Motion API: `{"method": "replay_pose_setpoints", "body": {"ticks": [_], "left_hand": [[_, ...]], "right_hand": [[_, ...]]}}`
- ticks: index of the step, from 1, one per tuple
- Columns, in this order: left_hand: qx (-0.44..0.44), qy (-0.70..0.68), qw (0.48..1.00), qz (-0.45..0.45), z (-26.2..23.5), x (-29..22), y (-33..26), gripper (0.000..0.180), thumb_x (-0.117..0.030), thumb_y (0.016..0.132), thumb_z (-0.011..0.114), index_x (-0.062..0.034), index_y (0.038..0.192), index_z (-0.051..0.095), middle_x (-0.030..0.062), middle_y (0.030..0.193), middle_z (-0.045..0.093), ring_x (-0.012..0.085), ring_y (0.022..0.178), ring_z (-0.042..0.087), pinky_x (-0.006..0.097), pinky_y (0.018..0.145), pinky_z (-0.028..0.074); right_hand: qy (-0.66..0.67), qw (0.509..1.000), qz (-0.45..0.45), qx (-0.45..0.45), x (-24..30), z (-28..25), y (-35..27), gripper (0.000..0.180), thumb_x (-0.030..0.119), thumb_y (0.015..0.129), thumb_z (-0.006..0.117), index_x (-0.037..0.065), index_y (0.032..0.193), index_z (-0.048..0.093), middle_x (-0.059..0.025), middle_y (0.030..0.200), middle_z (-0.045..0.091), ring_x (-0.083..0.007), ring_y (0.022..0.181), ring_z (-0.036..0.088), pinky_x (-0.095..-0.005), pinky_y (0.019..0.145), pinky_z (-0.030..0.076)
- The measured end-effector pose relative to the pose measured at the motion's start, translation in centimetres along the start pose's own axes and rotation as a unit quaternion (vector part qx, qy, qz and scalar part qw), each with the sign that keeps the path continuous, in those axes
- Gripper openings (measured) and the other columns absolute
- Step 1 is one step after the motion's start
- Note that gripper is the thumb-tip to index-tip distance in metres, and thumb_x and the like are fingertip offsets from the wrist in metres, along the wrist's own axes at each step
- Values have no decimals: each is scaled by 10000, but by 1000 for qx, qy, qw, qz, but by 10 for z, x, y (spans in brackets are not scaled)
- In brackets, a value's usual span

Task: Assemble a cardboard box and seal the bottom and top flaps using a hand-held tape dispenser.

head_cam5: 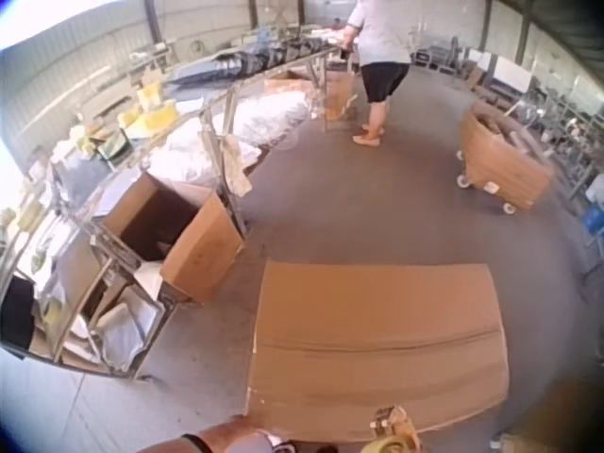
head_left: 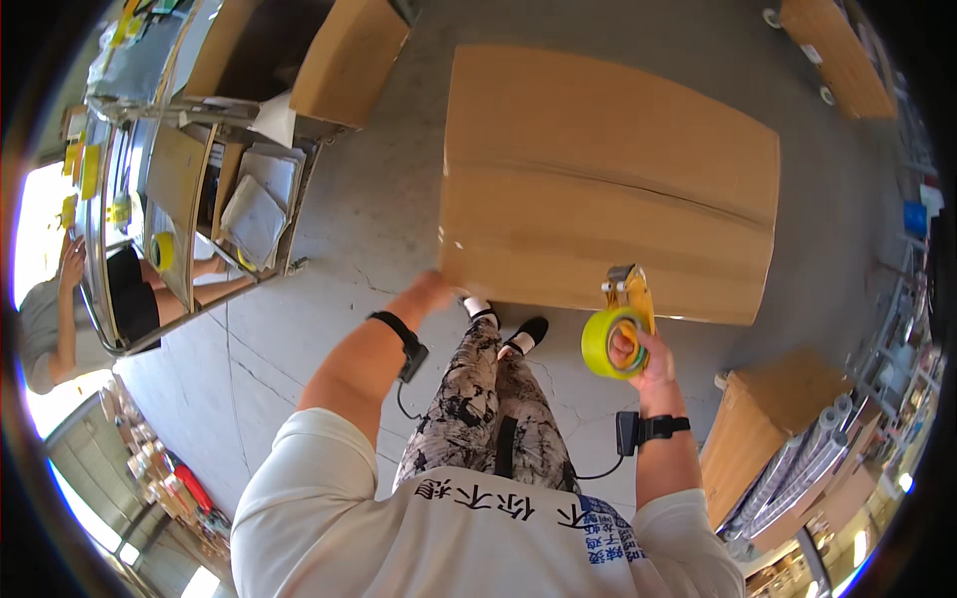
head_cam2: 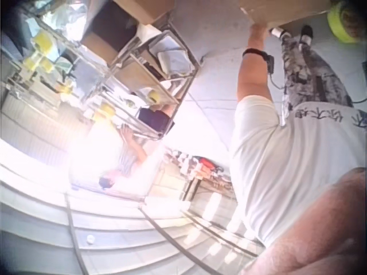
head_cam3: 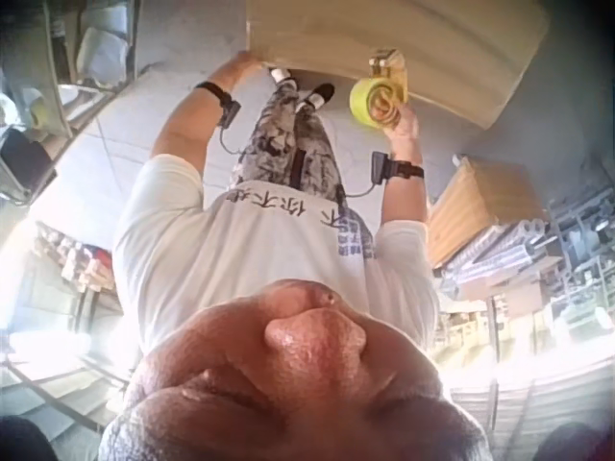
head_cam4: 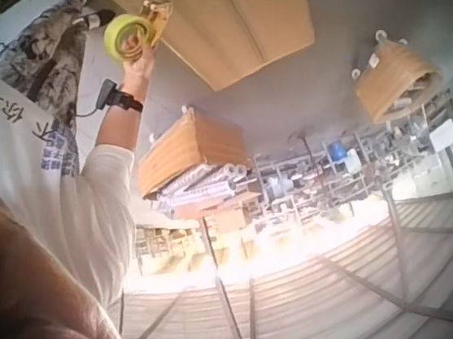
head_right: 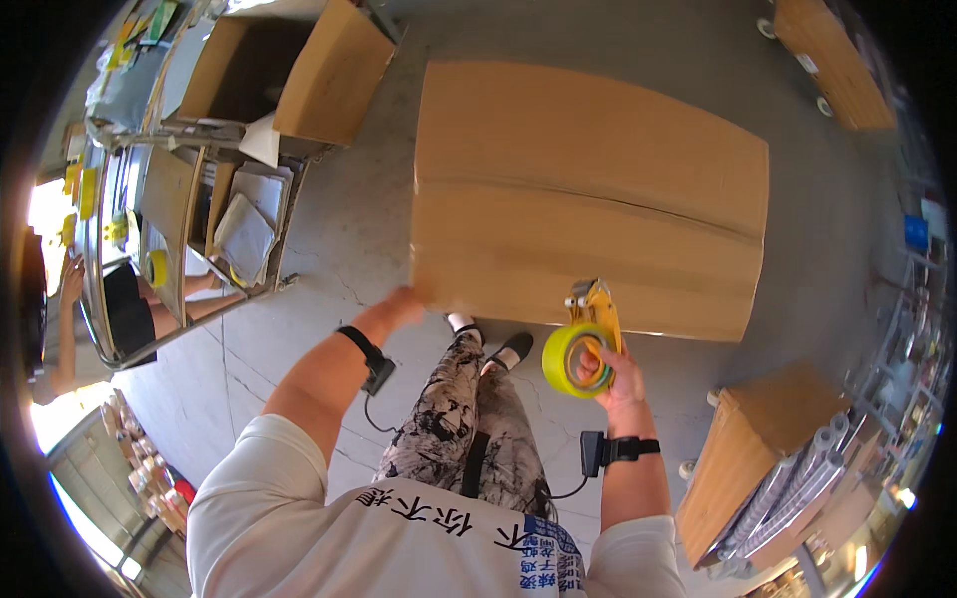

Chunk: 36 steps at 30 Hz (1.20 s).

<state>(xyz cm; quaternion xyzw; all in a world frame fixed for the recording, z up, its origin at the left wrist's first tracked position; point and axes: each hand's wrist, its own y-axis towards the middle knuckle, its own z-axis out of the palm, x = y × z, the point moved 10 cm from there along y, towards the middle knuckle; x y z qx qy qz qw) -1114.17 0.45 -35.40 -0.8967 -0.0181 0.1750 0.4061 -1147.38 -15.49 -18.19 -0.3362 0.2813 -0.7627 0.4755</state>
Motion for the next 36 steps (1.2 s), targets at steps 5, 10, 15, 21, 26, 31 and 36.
{"method": "replay_pose_setpoints", "body": {"ticks": [5, 10, 15, 21, 26, 31, 36], "left_hand": [[462, -469, 728, 192, 94, -164, -106, 325, -288, 793, 641, -119, 1071, 640, 81, 1003, 667, 248, 976, 632, 406, 738, 510], [12, -370, 905, 211, -165, -215, -39, 411, -399, 859, 628, -150, 1187, 613, 71, 1231, 592, 223, 1130, 551, 438, 880, 440], [93, -630, 767, -76, -203, -217, -30, 494, -400, 871, 652, -105, 1256, 558, 67, 1224, 593, 192, 1214, 477, 475, 1004, 322], [178, -766, 615, -54, -191, -219, 11, 341, -332, 938, 556, -135, 1216, 568, 43, 1201, 602, 207, 1123, 545, 420, 949, 412], [67, -629, 773, 47, -208, -205, 59, 201, -239, 905, 577, -69, 898, 684, 25, 867, 667, 163, 785, 603, 315, 736, 475], [62, -174, 981, 56, -283, -176, 119, 356, -355, 907, 516, -41, 949, 678, 125, 956, 645, 270, 921, 620, 376, 836, 473], [-170, -36, 984, 27, -378, -46, 204, 429, -456, 921, 475, -99, 937, 712, 124, 1100, 632, 343, 997, 606, 417, 910, 441]], "right_hand": [[-52, 997, -55, 10, 17, 26, -11, 500, -14, 737, 600, 51, 1223, 505, -66, 900, 578, -171, 715, 541, -313, 626, 457], [-316, 919, -235, -18, 43, 51, -33, 623, 2, 745, 630, 39, 1339, 446, -70, 1086, 571, -189, 942, 568, -316, 772, 493], [-659, 594, -458, -54, 44, 105, -64, 679, 28, 665, 695, 95, 1312, 503, -157, 1147, 545, -311, 1036, 562, -393, 863, 489], [-652, 579, -478, -106, 60, 121, -58, 654, 26, 636, 705, 135, 1262, 549, -144, 1133, 559, -341, 964, 580, -400, 783, 515], [-645, 577, -475, -158, 67, 120, -42, 603, 31, 642, 715, 143, 1220, 584, -146, 1140, 564, -337, 959, 583, -402, 769, 515], [-677, 573, -416, -201, 36, 53, -70, 545, 56, 648, 735, 188, 1166, 629, -147, 1167, 554, -344, 959, 579, -411, 779, 511], [-761, 531, -246, -279, -44, -102, -143, 563, 71, 643, 725, 240, 1170, 619, -107, 1233, 508, -328, 984, 556, -416, 809, 500]]}}
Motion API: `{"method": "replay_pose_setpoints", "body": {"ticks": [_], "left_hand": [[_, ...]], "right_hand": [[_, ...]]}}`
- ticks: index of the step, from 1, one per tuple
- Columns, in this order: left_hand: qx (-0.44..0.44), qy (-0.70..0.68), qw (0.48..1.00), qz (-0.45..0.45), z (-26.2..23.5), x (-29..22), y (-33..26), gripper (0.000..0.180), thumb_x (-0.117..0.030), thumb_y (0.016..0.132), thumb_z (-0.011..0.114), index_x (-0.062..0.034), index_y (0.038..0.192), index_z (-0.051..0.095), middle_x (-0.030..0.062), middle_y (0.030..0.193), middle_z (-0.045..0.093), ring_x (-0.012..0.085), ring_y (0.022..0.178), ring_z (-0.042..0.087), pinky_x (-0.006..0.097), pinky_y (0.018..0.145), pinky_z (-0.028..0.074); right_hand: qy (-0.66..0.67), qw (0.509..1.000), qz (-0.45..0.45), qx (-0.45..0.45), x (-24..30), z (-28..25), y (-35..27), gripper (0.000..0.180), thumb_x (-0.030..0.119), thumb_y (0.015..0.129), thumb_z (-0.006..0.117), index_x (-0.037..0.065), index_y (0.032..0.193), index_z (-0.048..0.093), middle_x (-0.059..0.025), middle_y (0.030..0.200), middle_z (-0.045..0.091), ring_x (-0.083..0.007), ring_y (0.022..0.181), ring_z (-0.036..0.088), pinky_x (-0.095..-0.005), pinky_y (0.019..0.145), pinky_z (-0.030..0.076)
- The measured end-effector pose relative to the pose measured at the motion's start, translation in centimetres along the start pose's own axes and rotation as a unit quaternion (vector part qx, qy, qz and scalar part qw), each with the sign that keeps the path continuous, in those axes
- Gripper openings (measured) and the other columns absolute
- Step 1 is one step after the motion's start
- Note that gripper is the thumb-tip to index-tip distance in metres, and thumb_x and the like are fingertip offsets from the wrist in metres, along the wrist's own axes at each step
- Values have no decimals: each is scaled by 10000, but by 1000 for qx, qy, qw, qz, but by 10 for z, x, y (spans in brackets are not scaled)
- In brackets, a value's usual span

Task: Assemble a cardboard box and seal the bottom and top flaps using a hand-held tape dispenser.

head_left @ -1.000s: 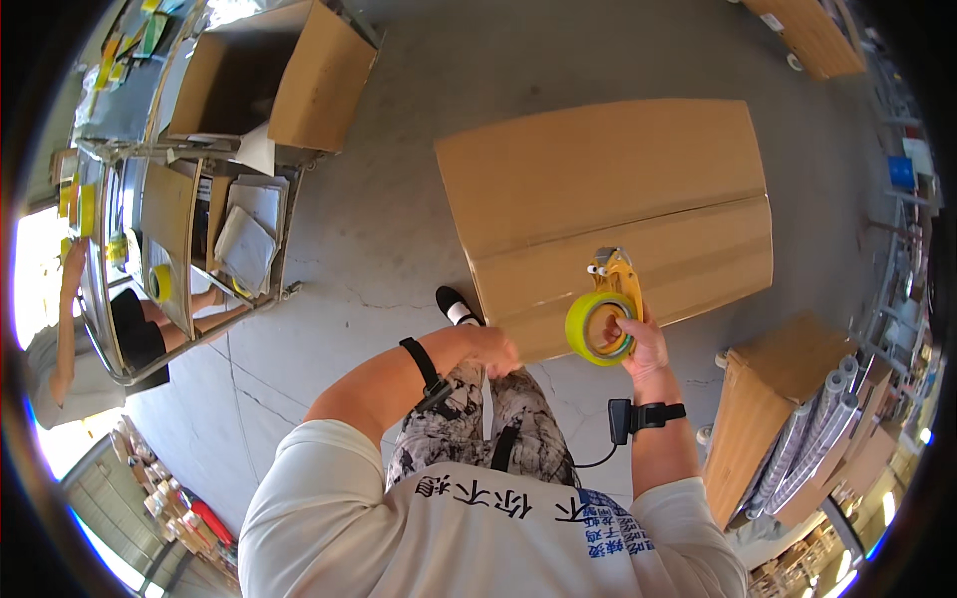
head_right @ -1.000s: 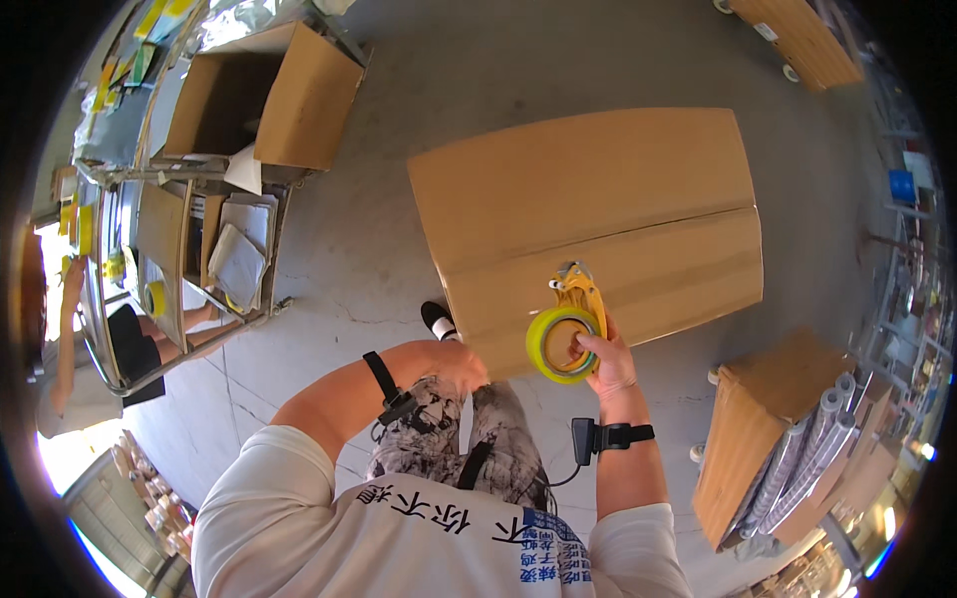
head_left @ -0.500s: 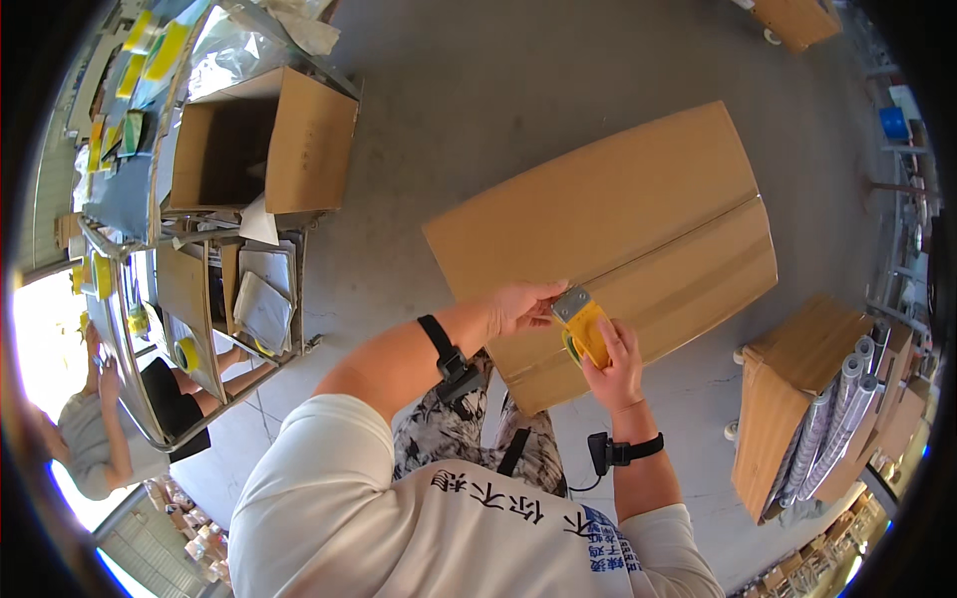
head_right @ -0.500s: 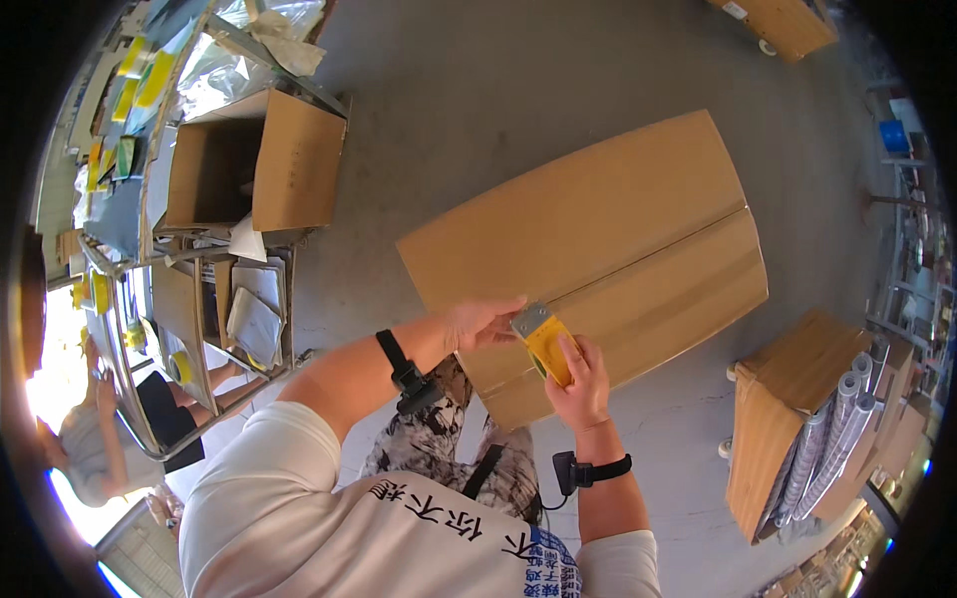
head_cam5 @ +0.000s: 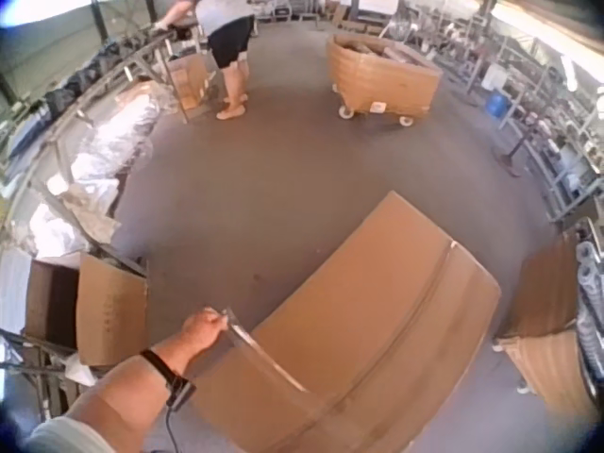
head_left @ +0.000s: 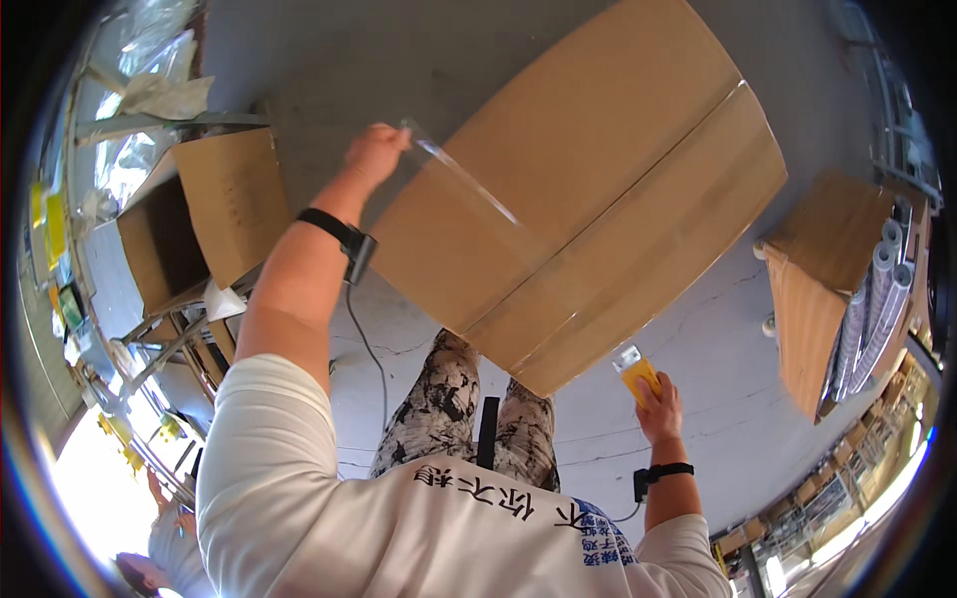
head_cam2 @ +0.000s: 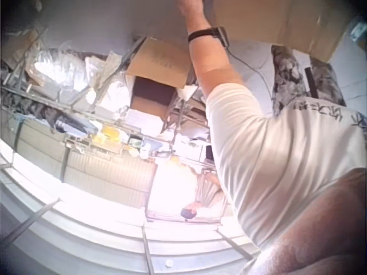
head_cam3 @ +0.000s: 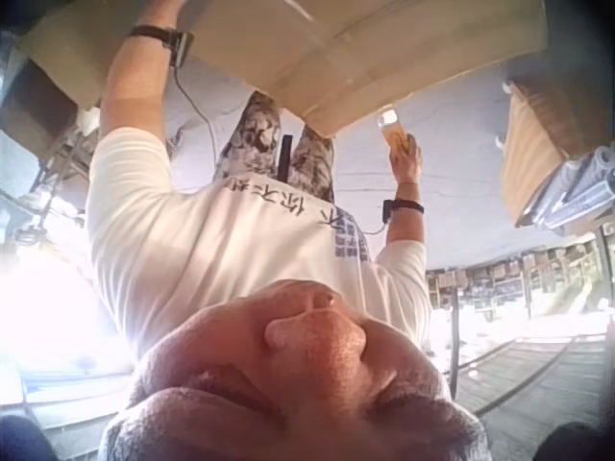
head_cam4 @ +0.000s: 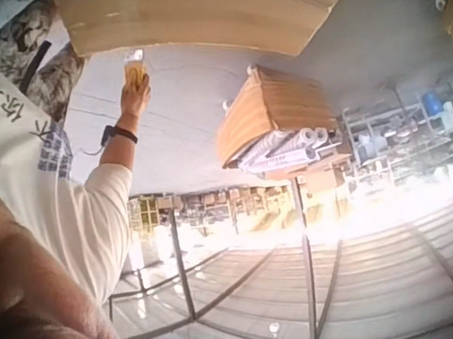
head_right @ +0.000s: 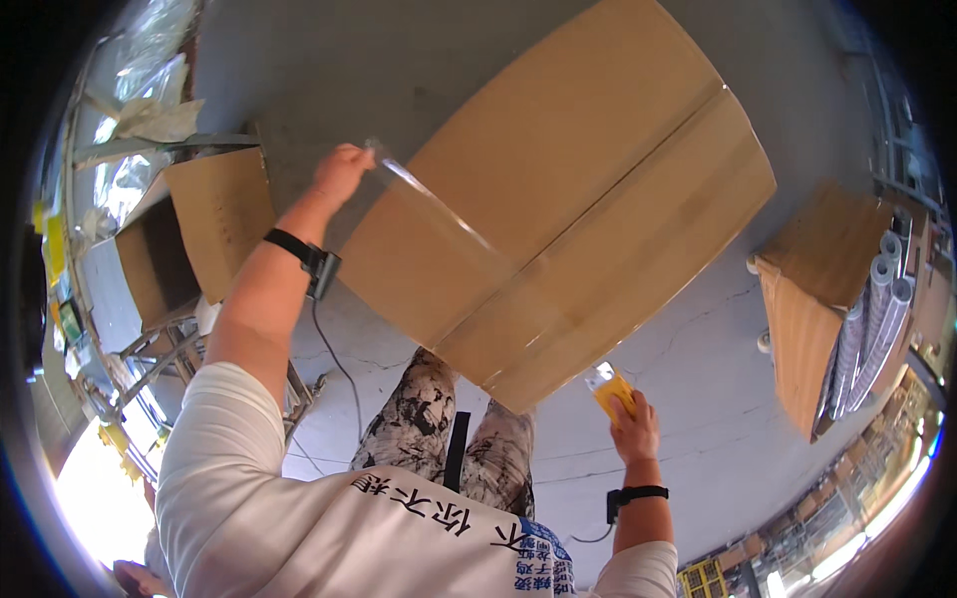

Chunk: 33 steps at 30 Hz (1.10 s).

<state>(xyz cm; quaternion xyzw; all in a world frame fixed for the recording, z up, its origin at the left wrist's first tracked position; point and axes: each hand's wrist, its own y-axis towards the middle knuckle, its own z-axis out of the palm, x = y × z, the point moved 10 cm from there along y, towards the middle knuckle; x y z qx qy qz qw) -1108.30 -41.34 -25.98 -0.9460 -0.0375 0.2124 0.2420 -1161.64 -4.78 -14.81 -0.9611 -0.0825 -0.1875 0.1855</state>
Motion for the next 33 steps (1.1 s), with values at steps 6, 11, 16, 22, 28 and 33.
{"method": "replay_pose_setpoints", "body": {"ticks": [6, 11, 16, 22, 28, 33], "left_hand": [[140, 13, 983, -114, 98, 28, 44, 370, -345, 952, 477, -49, 1017, 689, 143, 1143, 629, 291, 1068, 587, 390, 895, 448], [149, 182, 968, -84, 135, -3, 35, 470, -224, 932, 496, 13, 1336, 463, 223, 1348, 495, 346, 1216, 507, 416, 992, 415], [242, 222, 930, -164, 90, 123, -54, 408, -108, 890, 431, 35, 1264, 510, 243, 1279, 534, 391, 1163, 534, 419, 951, 452], [-18, -339, 842, -420, 94, 207, -212, 341, -310, 919, 381, -100, 1102, 578, 102, 985, 651, 302, 882, 636, 654, 914, 341], [254, -495, 728, -400, 226, -15, -243, 308, -282, 919, 477, -116, 1172, 533, 87, 1076, 655, 280, 985, 632, 613, 897, 372], [211, -550, 712, -382, 254, 0, -221, 464, -216, 854, 540, -117, 1301, 467, 152, 1162, 604, 315, 981, 622, 553, 932, 393]], "right_hand": [[-49, 968, 162, 186, -82, 101, -29, 639, 92, 647, 717, 290, 1233, 557, -76, 1260, 464, -337, 993, 549, -449, 830, 496], [-39, 812, 328, 482, -125, 174, -33, 485, 164, 782, 609, 239, 1259, 558, -107, 1264, 495, -361, 1104, 553, -434, 899, 491], [-1, 852, 378, 362, -65, 142, 45, 408, 178, 820, 561, 150, 1226, 587, -140, 1252, 501, -339, 1119, 564, -414, 911, 495], [-61, 888, 316, 329, -35, 126, 108, 401, 189, 821, 590, 104, 1212, 580, -152, 1234, 492, -332, 1046, 601, -404, 859, 520], [-117, 889, 357, 262, -66, 72, 120, 397, 167, 806, 610, 90, 1193, 567, -167, 1239, 495, -344, 1067, 593, -421, 843, 529], [-112, 914, 332, 203, -36, 23, 165, 456, 118, 779, 595, 111, 1232, 552, -201, 1196, 545, -388, 1067, 587, -453, 862, 516]]}}
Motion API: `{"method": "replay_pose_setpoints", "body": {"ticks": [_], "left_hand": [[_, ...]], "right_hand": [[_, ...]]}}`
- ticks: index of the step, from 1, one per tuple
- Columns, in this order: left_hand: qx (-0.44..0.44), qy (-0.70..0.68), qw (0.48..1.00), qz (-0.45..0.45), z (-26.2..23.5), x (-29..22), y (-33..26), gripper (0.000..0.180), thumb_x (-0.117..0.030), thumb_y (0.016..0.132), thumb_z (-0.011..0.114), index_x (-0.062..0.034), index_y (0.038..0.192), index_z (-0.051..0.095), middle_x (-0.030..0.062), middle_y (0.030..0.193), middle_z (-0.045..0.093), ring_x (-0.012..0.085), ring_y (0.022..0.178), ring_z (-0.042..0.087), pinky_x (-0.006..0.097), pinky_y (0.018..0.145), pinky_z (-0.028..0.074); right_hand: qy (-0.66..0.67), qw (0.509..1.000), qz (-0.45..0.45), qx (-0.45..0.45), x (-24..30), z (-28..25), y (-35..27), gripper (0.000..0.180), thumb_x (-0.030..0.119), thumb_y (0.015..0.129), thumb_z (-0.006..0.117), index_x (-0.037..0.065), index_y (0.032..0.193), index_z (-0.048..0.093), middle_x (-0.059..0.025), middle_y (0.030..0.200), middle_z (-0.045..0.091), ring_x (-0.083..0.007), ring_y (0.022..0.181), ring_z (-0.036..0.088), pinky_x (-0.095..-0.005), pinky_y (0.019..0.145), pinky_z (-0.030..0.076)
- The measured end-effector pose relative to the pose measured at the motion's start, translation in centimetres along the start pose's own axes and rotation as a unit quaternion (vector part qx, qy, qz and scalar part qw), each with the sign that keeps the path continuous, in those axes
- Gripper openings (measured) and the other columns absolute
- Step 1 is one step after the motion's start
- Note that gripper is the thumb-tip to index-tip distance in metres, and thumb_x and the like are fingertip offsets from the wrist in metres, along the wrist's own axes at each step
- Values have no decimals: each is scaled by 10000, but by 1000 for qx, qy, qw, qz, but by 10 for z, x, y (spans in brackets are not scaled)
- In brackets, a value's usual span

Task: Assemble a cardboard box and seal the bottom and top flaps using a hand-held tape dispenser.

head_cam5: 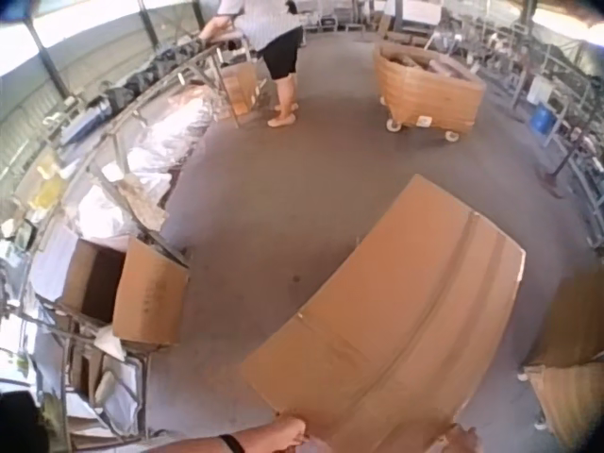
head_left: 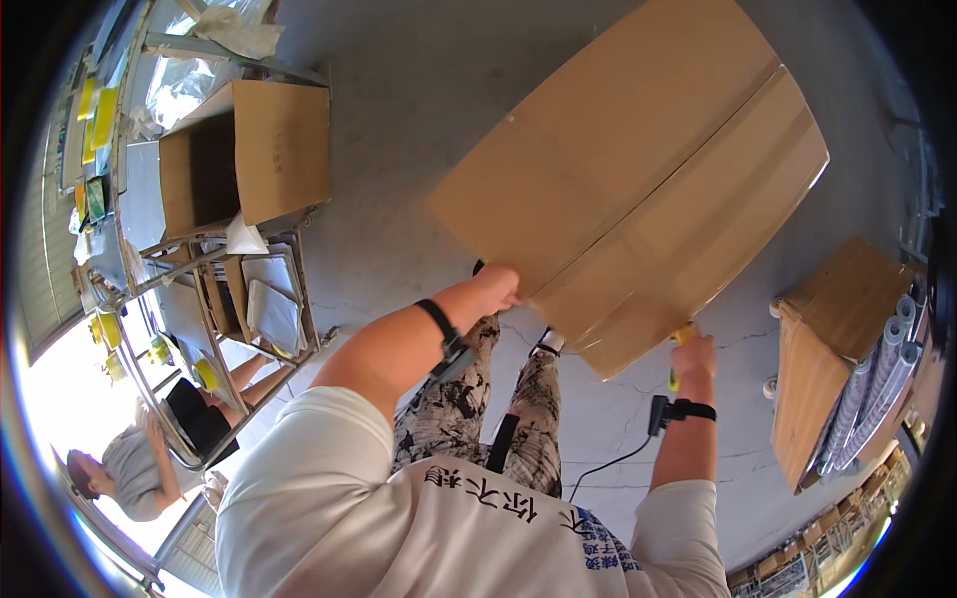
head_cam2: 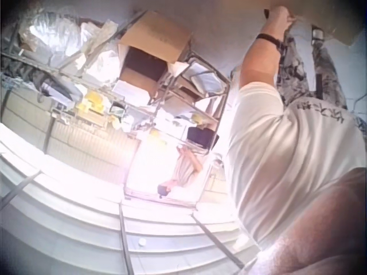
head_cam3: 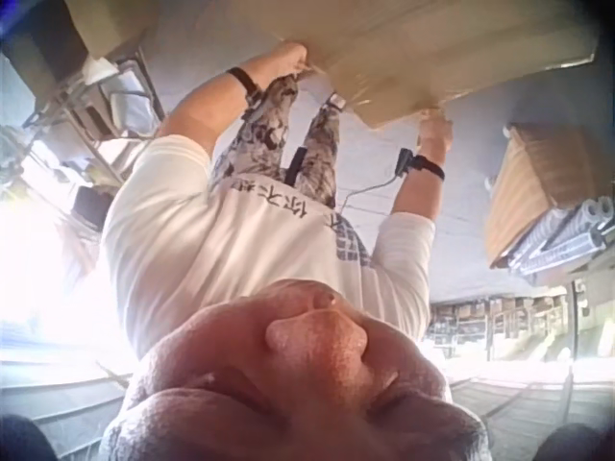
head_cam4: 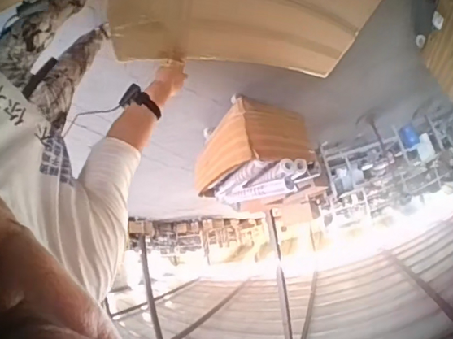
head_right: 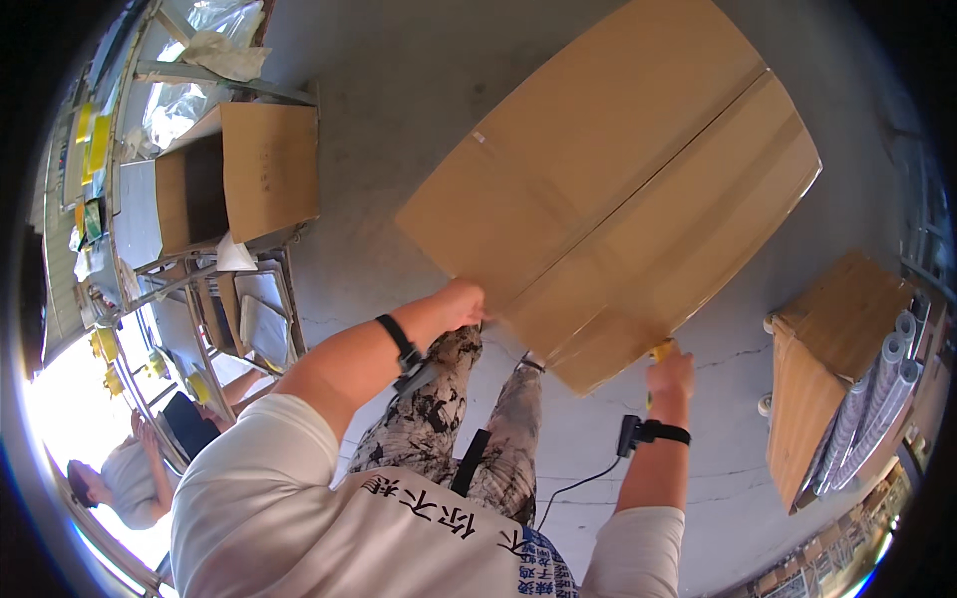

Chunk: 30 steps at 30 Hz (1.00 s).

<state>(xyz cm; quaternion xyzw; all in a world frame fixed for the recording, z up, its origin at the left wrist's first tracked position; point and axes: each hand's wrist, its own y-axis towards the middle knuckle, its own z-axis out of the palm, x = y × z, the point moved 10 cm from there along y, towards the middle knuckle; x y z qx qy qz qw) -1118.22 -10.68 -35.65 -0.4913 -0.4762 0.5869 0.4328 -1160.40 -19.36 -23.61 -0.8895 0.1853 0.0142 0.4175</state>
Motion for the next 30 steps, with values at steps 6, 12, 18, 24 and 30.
{"method": "replay_pose_setpoints", "body": {"ticks": [6, 12, 18, 24, 30], "left_hand": [[122, 295, 948, -13, 115, -69, -61, 484, -338, 852, 550, -79, 1259, 511, 148, 1140, 615, 305, 941, 619, 550, 908, 404], [222, 239, 939, 110, 161, -80, -119, 704, -600, 842, 557, -26, 1250, 553, 143, 1168, 617, 242, 1041, 578, 465, 999, 344], [200, 109, 965, 129, 154, -84, -157, 616, -574, 856, 592, -61, 1197, 599, 39, 1126, 640, 169, 1069, 553, 369, 960, 361], [116, 65, 982, 130, 108, -66, -99, 296, -311, 928, 527, -67, 991, 682, 27, 1065, 657, 170, 979, 602, 328, 839, 459], [-89, 466, 814, 336, 34, -156, -105, 378, -377, 923, 444, -70, 928, 664, 125, 1009, 639, 278, 922, 626, 404, 801, 482]], "right_hand": [[422, 900, -104, 28, -93, 1, -50, 636, 0, 710, 541, 25, 1342, 477, -121, 1084, 640, -247, 1013, 625, -349, 856, 510], [705, 663, -171, 183, 29, -13, -123, 723, -75, 670, 567, 19, 1377, 448, -76, 1181, 579, -186, 1117, 547, -301, 934, 447], [421, 799, -418, -97, 99, -57, -156, 684, -30, 655, 639, 35, 1322, 500, -134, 1245, 535, -279, 1138, 540, -338, 950, 442], [300, 789, -502, -189, 128, -68, -169, 652, 17, 632, 675, 95, 1267, 550, -170, 1222, 538, -353, 1060, 564, -391, 893, 483], [195, 832, -487, -182, 115, -34, -158, 638, 48, 626, 689, 159, 1243, 571, -152, 1212, 534, -358, 1034, 555, -424, 861, 487]]}}
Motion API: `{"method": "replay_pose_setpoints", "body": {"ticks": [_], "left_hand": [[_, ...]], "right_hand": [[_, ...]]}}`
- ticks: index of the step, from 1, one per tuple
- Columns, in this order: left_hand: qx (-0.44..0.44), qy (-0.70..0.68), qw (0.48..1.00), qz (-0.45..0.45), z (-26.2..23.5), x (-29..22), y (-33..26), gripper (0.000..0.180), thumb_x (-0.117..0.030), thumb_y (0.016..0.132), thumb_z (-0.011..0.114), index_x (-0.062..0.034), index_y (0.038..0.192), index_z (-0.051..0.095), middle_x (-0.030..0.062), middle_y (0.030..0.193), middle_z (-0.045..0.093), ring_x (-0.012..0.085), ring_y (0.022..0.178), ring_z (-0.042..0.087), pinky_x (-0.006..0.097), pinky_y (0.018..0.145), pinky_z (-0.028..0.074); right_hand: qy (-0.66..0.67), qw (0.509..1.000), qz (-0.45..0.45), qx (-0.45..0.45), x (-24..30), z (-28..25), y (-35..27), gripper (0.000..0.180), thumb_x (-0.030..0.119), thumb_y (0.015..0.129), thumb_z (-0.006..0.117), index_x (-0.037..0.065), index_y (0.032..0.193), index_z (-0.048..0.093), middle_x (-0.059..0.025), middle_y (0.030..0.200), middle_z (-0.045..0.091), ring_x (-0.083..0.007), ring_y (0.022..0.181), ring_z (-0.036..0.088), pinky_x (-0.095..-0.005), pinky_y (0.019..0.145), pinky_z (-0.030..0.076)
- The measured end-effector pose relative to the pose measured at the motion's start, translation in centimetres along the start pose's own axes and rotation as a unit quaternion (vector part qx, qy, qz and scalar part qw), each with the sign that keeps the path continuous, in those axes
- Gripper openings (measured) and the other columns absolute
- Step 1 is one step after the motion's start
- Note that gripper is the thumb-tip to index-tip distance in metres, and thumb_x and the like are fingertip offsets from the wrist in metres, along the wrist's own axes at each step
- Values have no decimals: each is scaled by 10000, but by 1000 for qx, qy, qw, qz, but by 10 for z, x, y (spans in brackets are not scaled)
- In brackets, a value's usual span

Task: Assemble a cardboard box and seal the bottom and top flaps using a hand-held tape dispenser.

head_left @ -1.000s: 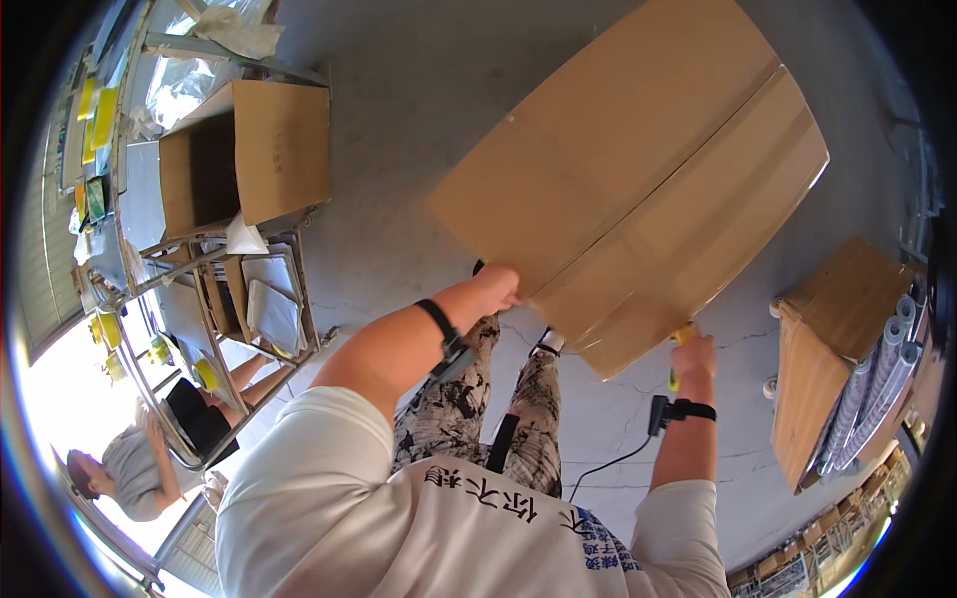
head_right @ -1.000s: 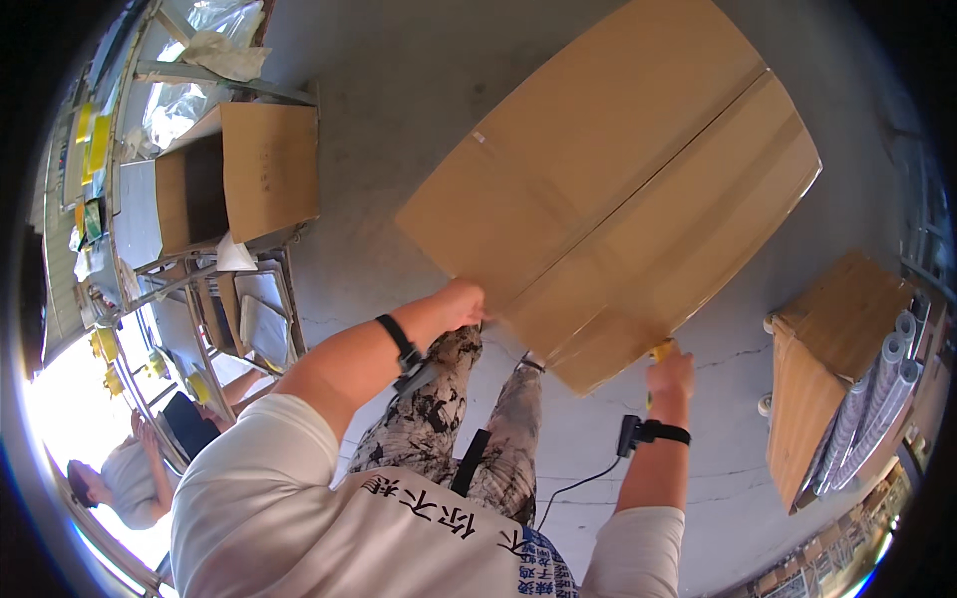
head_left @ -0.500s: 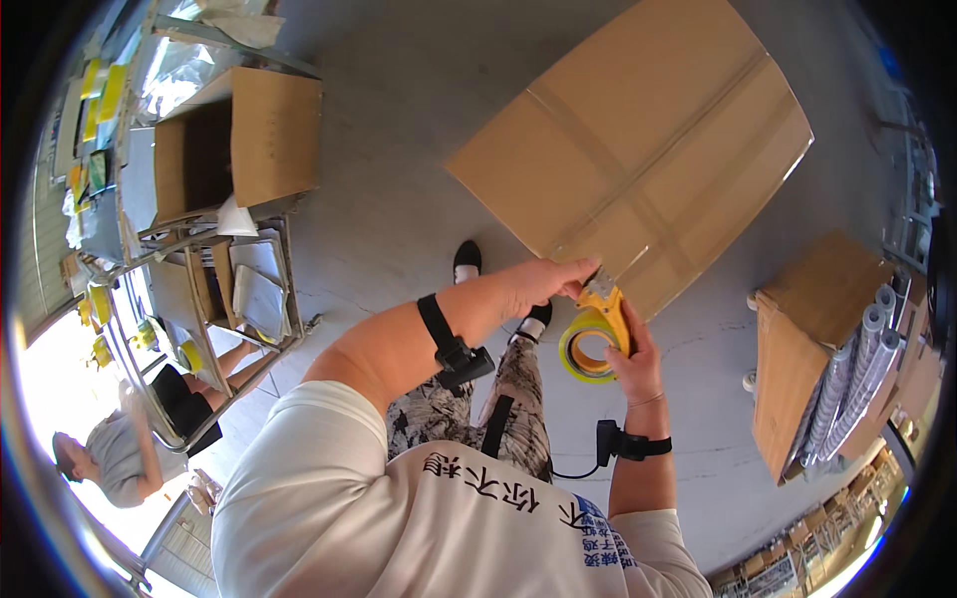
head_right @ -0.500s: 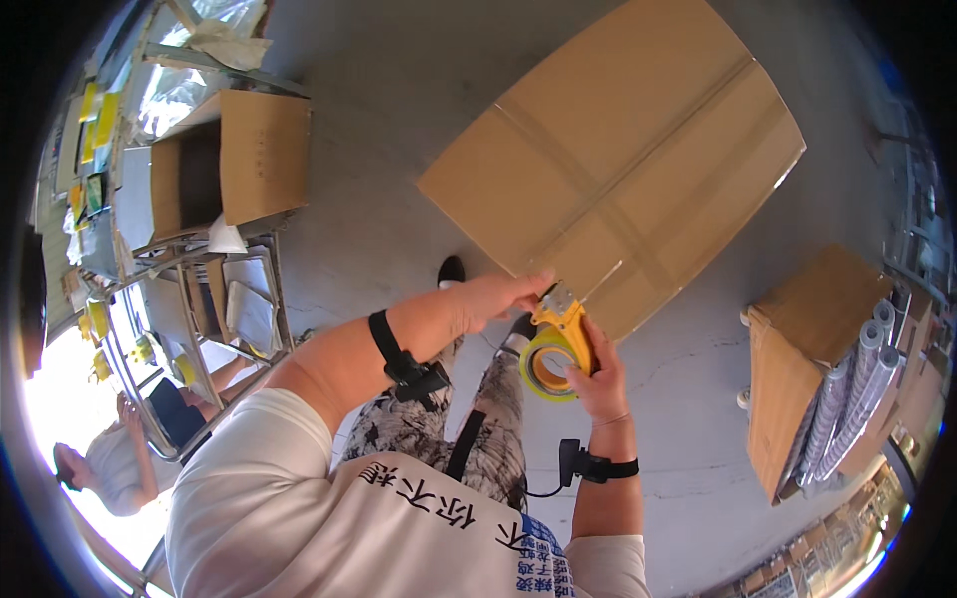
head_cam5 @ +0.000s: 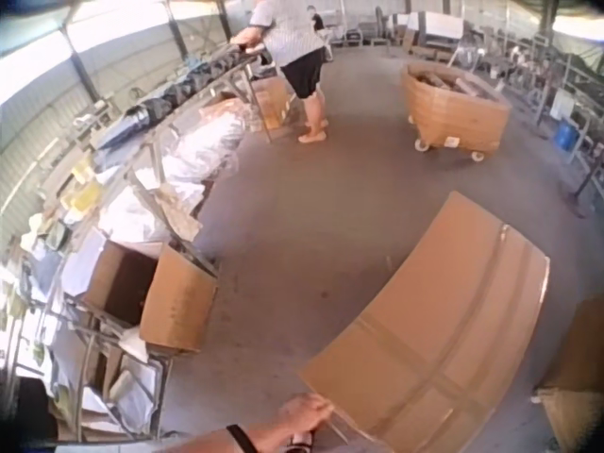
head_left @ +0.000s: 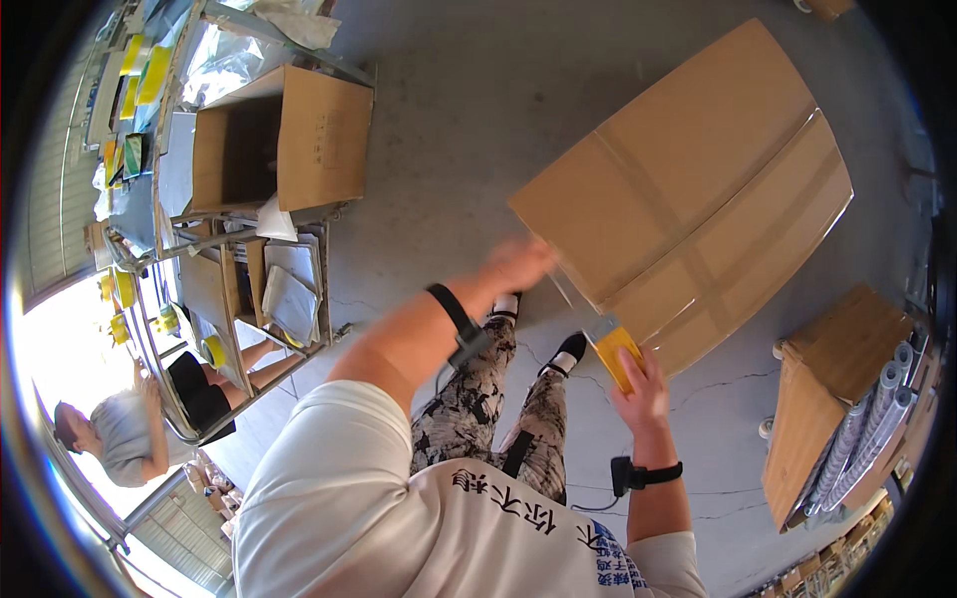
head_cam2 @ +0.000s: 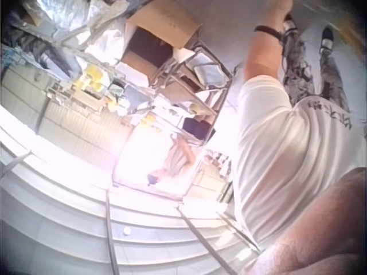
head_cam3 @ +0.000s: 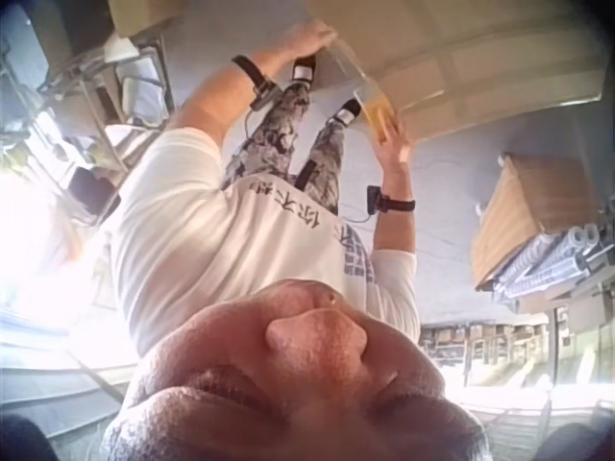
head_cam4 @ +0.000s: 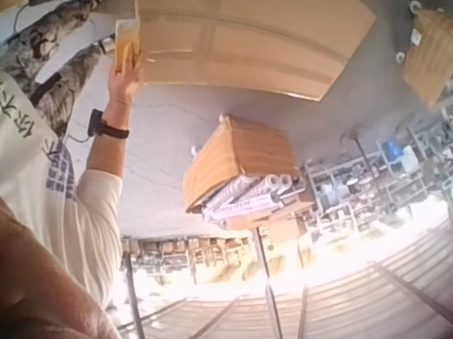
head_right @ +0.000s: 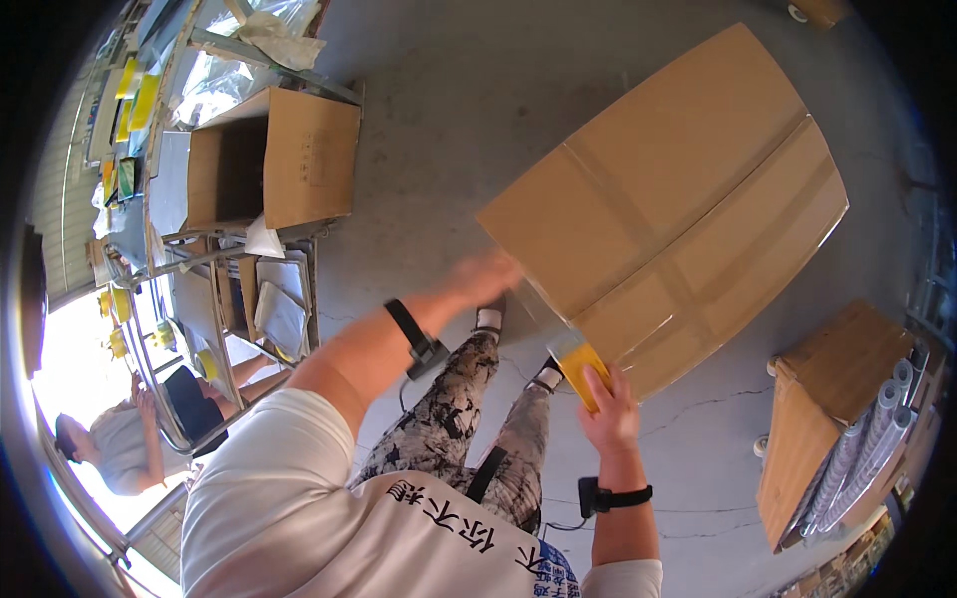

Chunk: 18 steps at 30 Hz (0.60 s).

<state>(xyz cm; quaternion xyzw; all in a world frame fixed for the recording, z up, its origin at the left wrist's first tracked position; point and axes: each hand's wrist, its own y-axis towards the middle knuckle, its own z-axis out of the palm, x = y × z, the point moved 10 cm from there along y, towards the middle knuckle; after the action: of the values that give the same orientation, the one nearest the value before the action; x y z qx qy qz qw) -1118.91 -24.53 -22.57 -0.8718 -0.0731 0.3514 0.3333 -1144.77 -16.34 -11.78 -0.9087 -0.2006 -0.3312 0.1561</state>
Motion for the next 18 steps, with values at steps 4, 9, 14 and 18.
{"method": "replay_pose_setpoints", "body": {"ticks": [4, 9, 14, 18], "left_hand": [[-151, 105, 983, -4, -117, 80, 26, 416, -388, 942, 462, -73, 812, 700, 92, 972, 663, 298, 946, 617, 407, 816, 481], [-150, 148, 977, -37, -106, 102, 61, 419, -405, 937, 468, -89, 806, 710, 89, 926, 672, 292, 945, 616, 402, 849, 469], [-73, 97, 975, -186, -68, 132, 77, 397, -473, 884, 544, -117, 898, 719, 75, 1018, 668, 270, 1073, 577, 386, 915, 443], [-333, 139, 909, -209, -91, 116, 53, 359, -438, 828, 639, -156, 1043, 693, 43, 1190, 618, 246, 1190, 508, 383, 975, 407]], "right_hand": [[-128, 988, 70, 42, -60, 3, -63, 612, 73, 652, 684, 213, 1236, 567, -127, 1254, 490, -366, 1041, 523, -448, 857, 478], [-132, 985, 88, 63, -74, 14, -74, 600, 93, 671, 680, 232, 1242, 558, -125, 1286, 464, -369, 1044, 509, -442, 866, 473], [-155, 982, 94, 56, -78, 16, -72, 604, 104, 673, 685, 211, 1252, 551, -130, 1281, 467, -362, 1043, 509, -441, 874, 469], [-153, 981, 102, 55, -80, 15, -74, 605, 103, 668, 687, 201, 1249, 553, -129, 1277, 472, -359, 1047, 511, -443, 875, 469]]}}
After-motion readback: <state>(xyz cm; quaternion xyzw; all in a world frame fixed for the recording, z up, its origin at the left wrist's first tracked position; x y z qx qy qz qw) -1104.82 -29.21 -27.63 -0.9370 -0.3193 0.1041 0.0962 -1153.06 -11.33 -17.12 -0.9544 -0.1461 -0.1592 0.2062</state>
